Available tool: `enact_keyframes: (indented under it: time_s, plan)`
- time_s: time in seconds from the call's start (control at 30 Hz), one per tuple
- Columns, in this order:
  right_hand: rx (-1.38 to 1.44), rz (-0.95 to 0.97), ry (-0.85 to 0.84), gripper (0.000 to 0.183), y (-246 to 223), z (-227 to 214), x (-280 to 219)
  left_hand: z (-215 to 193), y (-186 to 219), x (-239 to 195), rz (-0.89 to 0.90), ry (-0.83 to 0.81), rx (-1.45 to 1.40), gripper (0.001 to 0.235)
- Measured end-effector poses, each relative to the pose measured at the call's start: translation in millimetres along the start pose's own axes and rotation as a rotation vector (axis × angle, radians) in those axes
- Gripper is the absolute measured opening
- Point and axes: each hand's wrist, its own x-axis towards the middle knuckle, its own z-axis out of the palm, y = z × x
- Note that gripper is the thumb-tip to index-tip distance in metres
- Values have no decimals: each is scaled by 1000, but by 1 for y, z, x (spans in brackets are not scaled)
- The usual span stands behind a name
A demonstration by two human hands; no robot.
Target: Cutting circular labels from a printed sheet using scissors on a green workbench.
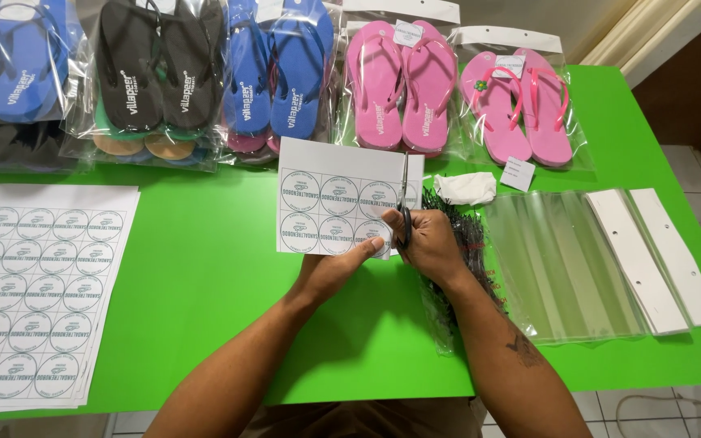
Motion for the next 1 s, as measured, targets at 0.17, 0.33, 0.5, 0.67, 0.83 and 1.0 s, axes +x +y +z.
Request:
enact_keyframes:
  time_s: [0.17, 0.33, 0.5, 0.67, 0.83, 1.0]
  plan:
    - [55, -5, 12, 60, -13, 1, -4, -7, -2, 4, -284, 105, -71, 75]
    - [72, -23, 35, 58, 7, 0, -1, 0, -43, 20, -196, 575, -617, 44]
    - [68, -65, 135, 58, 10, -1, -1, -1, -54, 25, -167, 672, -1060, 85]
    - [90, -116, 316, 60, -1, -4, 1, 3, -63, 24, -200, 444, -1038, 90]
    - [91, -135, 411, 60, -7, -7, 7, 13, -70, 20, -86, 318, -747, 38]
    - [307, 1, 413, 62, -4, -6, 10, 23, -96, 13, 585, 186, 574, 10]
